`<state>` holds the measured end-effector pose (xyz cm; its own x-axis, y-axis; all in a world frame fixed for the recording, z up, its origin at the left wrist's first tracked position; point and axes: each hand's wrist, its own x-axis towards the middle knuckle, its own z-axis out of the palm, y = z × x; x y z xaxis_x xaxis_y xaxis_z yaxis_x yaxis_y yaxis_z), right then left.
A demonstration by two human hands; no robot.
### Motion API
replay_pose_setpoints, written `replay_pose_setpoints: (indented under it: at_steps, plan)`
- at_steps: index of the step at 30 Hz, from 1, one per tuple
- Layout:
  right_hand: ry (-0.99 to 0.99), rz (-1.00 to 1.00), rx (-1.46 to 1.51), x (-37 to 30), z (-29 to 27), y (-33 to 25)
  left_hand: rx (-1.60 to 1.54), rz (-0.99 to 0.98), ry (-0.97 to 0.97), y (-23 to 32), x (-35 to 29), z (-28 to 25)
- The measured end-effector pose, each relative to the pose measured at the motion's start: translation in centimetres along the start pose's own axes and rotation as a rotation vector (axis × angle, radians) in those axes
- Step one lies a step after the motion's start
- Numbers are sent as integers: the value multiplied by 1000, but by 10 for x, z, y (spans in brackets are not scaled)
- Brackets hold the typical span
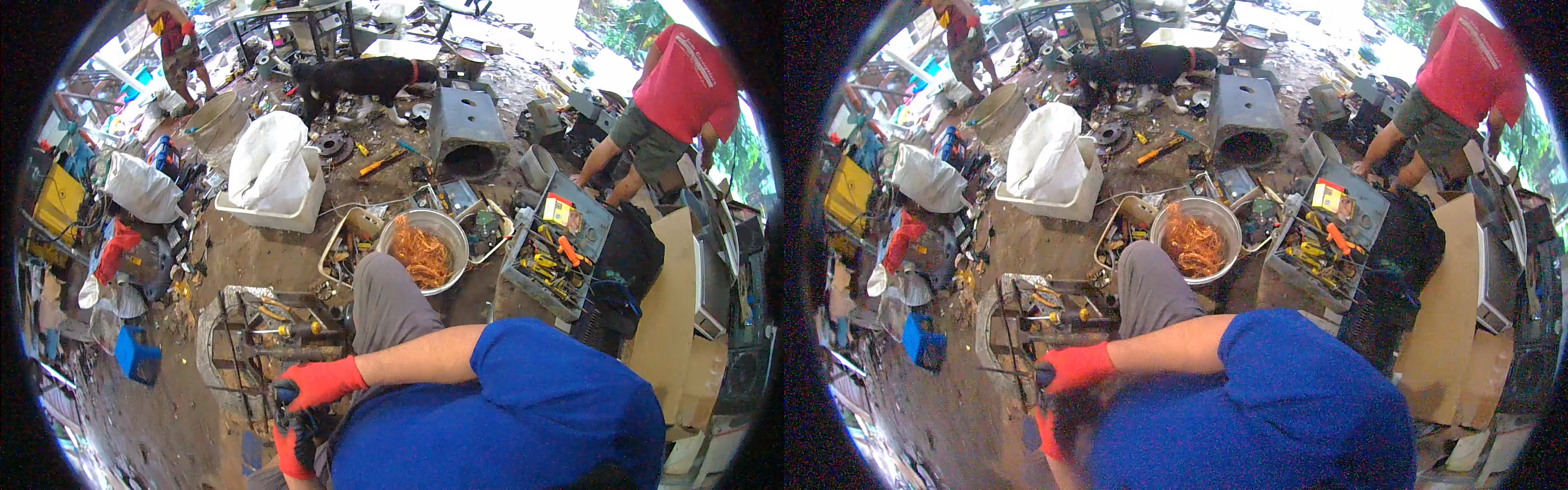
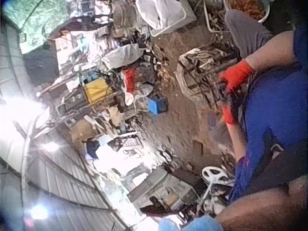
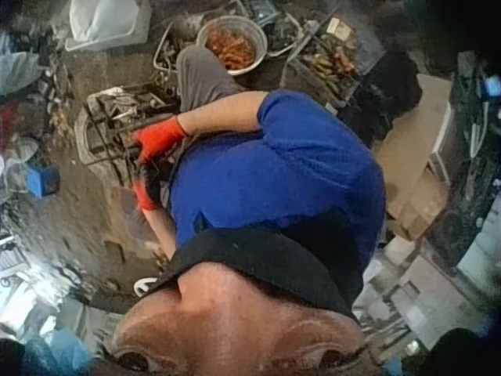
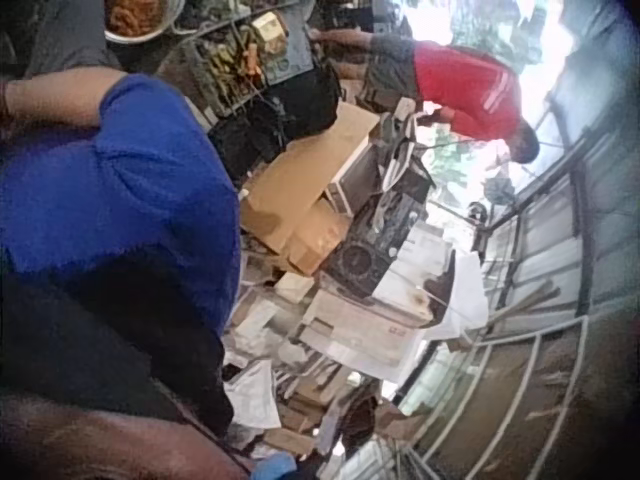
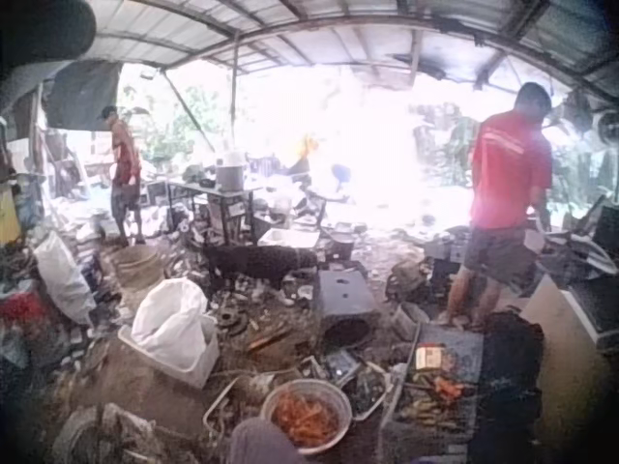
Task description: The person sits on the ground and uses a hammer and chisel to break apart a metal object. They then use pliers to remove small pieces and examine the components.
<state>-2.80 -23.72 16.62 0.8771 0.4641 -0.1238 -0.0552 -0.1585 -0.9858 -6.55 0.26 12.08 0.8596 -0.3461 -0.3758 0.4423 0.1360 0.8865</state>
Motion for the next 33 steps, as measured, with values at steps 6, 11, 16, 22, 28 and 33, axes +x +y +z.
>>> replay_pose_setpoints:
  at_steps: [6,11,16,22,28,33]
  plan:
    - [24,-119,151,7,11,-4,11,182,92,-55,20,-50]
    - [80,-128,93,-4,2,-13,196,285,69,-6,8,16]
    - [89,-91,-11,10,17,-11,369,531,201,-27,4,5]
    - [-26,-12,-78,8,7,-15,54,137,37,-3,1,9]
    - [-87,-65,-63,15,19,-6,56,34,93,-9,5,-26]
    - [-10,-44,-47,9,15,-14,45,65,23,-2,-1,-4]
